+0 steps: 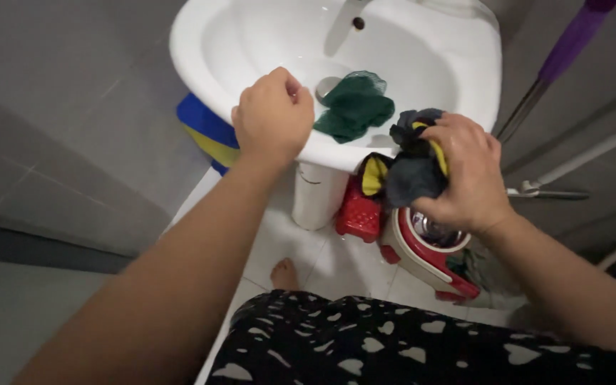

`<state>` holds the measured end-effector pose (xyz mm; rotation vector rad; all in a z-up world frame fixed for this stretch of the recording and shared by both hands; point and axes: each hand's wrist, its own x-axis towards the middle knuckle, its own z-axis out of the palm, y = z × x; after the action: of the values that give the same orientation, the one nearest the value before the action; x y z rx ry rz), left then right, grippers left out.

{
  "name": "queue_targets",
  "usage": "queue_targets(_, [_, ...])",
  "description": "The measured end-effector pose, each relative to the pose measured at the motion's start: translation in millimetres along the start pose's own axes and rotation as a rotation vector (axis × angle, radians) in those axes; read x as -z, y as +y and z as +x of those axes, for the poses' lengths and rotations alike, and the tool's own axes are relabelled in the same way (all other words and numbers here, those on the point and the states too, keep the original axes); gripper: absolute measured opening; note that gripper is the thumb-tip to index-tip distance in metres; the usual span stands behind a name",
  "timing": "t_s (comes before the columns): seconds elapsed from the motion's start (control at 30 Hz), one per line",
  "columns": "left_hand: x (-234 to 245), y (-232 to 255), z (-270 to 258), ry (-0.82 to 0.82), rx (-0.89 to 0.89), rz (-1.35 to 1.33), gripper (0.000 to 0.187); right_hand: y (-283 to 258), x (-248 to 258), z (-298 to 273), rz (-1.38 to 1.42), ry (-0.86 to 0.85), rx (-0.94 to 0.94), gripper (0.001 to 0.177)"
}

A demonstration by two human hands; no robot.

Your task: Washing and rinsing a yellow-lined black cloth and a green mesh cloth in a bathroom sink.

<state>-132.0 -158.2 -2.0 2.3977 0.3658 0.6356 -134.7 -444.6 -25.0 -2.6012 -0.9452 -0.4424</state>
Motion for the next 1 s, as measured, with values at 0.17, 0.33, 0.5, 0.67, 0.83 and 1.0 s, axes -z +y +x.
queue_targets(0.17, [-17, -25, 20, -0.144, -0.101, 0.182, 0.02, 23, 1, -1, 0.155, 0.055, -0.045, 0.084])
queue_targets(0.33, [-13, -21, 23, -0.323, -0.071, 0.33, 0.028, 29, 11, 1, 0.314, 0.041, -0.263, 0.085])
queue_targets(0.5, [-12, -23, 23, -0.316, -0.064, 0.319, 0.031, 81, 6, 1, 0.203, 0.077, -0.287, 0.068])
queue_targets(0.67, [-10, -19, 25, -0.371, -0.06, 0.36, 0.031, 68, 27, 29, 0.161, 0.071, -0.493, 0.067])
queue_targets(0.83, [-5, -12, 33, -0.489, -0.071, 0.462, 0.033, 67, 19, 49, 0.139, 0.189, -0.597, 0.066])
queue_targets(1.0, [-13, -22, 46, -0.502, -0.006, 0.468, 0.032, 61, 14, 60, -0.03, 0.116, -0.518, 0.05])
